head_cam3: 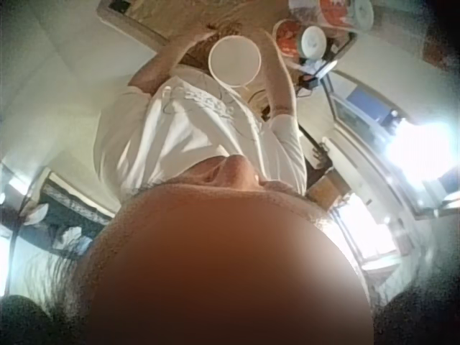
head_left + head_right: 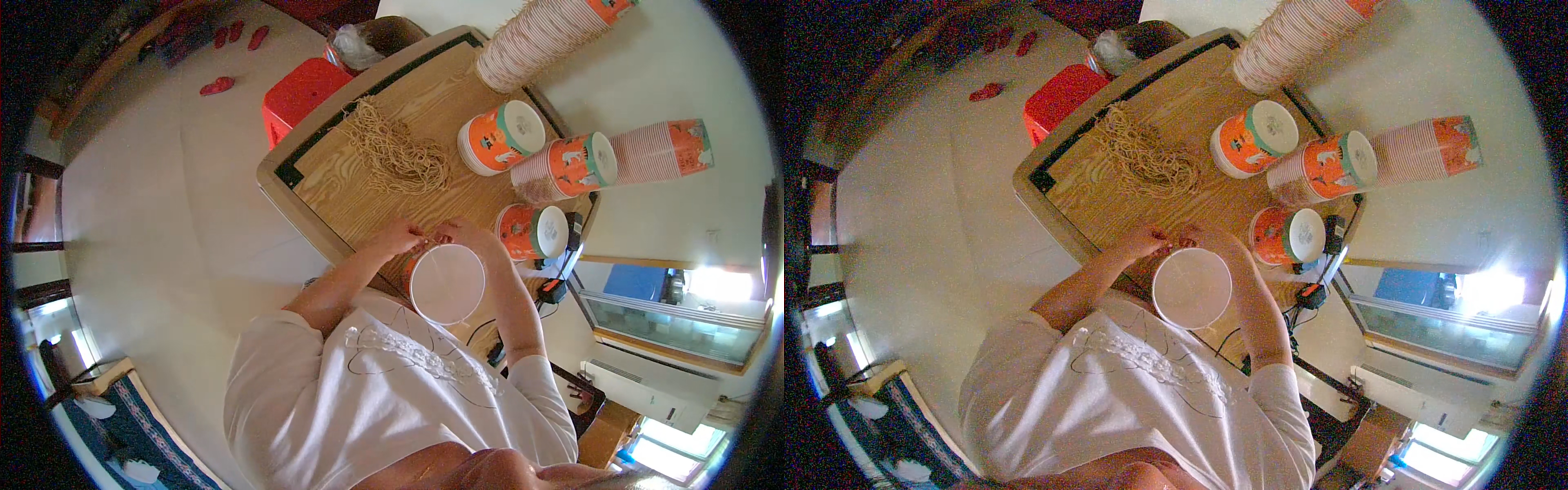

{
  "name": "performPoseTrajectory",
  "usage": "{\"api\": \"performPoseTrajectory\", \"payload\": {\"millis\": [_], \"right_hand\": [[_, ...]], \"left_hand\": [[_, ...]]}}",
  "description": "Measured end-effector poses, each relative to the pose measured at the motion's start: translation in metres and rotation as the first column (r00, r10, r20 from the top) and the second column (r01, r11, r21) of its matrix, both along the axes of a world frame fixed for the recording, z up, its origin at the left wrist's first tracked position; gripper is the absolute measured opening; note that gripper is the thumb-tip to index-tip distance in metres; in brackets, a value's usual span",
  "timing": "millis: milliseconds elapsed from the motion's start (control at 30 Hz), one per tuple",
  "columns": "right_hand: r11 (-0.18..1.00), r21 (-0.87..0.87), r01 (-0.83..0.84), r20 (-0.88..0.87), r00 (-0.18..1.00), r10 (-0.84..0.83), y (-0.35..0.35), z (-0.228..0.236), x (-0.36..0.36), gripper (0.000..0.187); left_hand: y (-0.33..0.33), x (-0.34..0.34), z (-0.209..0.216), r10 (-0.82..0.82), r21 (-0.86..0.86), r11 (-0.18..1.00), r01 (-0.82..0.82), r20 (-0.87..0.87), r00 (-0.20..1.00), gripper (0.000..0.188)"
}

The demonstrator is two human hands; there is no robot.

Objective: Filling a white bowl with small bundles of thin tan-colored fibers.

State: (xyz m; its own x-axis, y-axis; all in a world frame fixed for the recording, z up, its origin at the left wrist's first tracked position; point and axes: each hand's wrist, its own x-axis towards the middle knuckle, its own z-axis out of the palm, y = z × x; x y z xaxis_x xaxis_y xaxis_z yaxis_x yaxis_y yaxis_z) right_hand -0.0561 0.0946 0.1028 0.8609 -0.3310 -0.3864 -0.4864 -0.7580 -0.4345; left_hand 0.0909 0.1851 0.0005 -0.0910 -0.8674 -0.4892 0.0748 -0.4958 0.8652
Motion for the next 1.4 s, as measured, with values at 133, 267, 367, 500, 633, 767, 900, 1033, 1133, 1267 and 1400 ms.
{"api": "performPoseTrajectory", "payload": {"millis": [133,267,367,500,633,767,900,1033,1133,1267,1400], "right_hand": [[0.984,0.056,-0.170,0.003,0.985,0.170,-0.020,-0.026,-0.011,0.023],[0.838,0.474,0.270,-0.098,0.962,-0.255,-0.005,0.006,0.023,0.029],[0.845,0.225,0.486,-0.451,0.820,-0.352,0.001,0.029,0.036,0.031],[0.892,0.308,0.331,-0.257,0.932,-0.257,-0.012,-0.007,0.012,0.032],[0.908,0.303,0.289,-0.226,0.947,-0.227,-0.019,-0.032,-0.010,0.028],[0.801,0.344,0.490,-0.015,0.856,-0.517,-0.002,-0.010,-0.020,0.021],[0.869,0.284,0.405,0.093,0.890,-0.446,0.040,0.029,-0.046,0.024],[0.708,0.517,0.480,0.186,0.745,-0.640,0.090,-0.011,-0.061,0.056],[0.351,0.804,0.481,-0.042,0.634,-0.772,0.091,0.008,-0.046,0.059],[0.385,0.715,0.583,0.145,0.415,-0.898,0.066,-0.001,-0.067,0.055],[0.467,0.544,0.697,0.268,0.383,-0.884,0.049,0.005,-0.082,0.029]], "left_hand": [[-0.005,-0.006,0.000,-0.053,-0.043,0.997,0.066,0.256,0.965,0.010],[-0.009,-0.015,-0.045,-0.014,-0.129,0.991,0.044,0.225,0.974,0.011],[-0.008,-0.013,-0.026,-0.045,-0.128,0.989,0.079,0.251,0.967,0.012],[-0.005,-0.009,-0.007,-0.037,-0.150,0.986,0.076,0.245,0.969,0.012],[-0.005,-0.003,-0.004,-0.076,-0.137,0.986,0.098,0.162,0.984,0.012],[0.000,0.000,-0.017,0.022,-0.095,0.995,-0.017,0.051,0.998,0.028],[0.023,0.016,-0.012,0.051,-0.160,0.986,-0.043,0.048,0.998,0.053],[0.047,-0.010,-0.025,-0.121,-0.306,0.936,0.172,0.180,0.976,0.065],[0.051,-0.019,-0.020,-0.249,-0.319,0.899,0.298,0.186,0.950,0.065],[0.046,-0.009,0.067,-0.449,0.033,0.861,0.507,0.514,0.731,0.052],[0.053,-0.010,0.057,-0.283,-0.195,0.903,0.382,0.398,0.872,0.052]]}}
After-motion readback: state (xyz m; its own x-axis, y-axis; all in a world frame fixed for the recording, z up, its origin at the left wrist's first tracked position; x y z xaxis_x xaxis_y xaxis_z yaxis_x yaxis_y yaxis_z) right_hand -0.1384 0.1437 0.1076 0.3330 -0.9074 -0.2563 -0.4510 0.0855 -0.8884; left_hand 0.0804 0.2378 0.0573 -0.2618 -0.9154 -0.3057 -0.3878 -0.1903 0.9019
